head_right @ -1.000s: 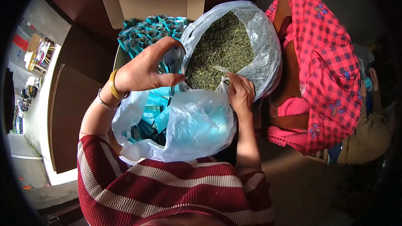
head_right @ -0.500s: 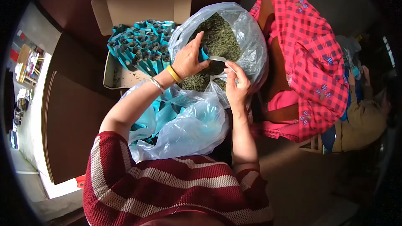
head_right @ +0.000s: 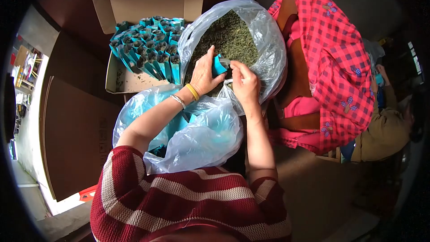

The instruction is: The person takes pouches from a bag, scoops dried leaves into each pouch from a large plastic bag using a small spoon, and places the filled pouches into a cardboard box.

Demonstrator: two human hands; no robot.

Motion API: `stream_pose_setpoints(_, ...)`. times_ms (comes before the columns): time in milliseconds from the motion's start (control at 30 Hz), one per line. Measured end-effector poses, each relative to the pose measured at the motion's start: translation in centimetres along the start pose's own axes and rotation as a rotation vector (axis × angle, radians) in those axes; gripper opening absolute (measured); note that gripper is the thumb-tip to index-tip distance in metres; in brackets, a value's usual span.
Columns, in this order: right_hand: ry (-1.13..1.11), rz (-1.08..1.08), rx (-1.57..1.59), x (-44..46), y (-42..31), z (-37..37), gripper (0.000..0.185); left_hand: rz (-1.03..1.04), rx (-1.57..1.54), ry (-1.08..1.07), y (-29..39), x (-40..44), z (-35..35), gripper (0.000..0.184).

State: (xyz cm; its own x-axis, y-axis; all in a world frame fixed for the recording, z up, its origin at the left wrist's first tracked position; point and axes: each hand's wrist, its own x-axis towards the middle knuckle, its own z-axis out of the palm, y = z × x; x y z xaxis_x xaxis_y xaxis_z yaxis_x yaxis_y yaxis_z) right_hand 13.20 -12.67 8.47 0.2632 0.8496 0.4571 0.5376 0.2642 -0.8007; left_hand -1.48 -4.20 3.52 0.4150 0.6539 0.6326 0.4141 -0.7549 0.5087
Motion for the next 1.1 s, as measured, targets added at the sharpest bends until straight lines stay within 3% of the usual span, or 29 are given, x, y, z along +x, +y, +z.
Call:
stream_pose_setpoints(67,0.045,0.020,0.079,0.4,0.2,-0.1,0.020,0.023,0.042,0.085,-0.4,-0.4,0.2,0.101)
stream_pose_setpoints(200,-0.019,0.082,0.072,0.8,-0.2,-0.6,0.020,-0.198,0.034,0.021,-1.1,-1.1,0.6,0.088)
stream_pose_setpoints(300,-0.156,-0.175,-0.369,0.7,-1.1,-0.7,0.019,-0.078,0.031,-0.028,-1.4,-1.4,0.9,0.072)
stream_pose_setpoints(467,-0.169,-0.386,-0.380,1.3,-1.5,-1.0,0.019,-0.102,0.028,-0.089,-1.0,-0.9,1.0,0.064)
stream_pose_setpoints(567,0.030,-0.010,-0.108,1.5,-1.1,-1.6,0.020,-0.139,0.000,-0.017,-0.9,-0.5,0.7,0.063)
stream_pose_setpoints(733,0.142,0.067,-0.072,2.9,-0.3,-2.6,0.021,-0.334,-0.084,0.094,-0.8,0.3,0.7,0.060)
stream_pose_setpoints(833,-0.020,0.058,-0.425,3.1,-0.1,-1.5,0.025,-0.360,-0.117,0.211,-2.1,-0.3,1.8,0.056)
stream_pose_setpoints(967,-0.159,0.049,-0.717,3.2,-0.5,0.2,0.027,-0.415,-0.141,0.146,-2.1,-0.5,1.7,0.053)
stream_pose_setpoints(1100,-0.126,0.091,-0.806,4.8,-0.7,1.9,0.027,-0.349,-0.132,0.212,-2.5,-0.7,2.1,0.053)
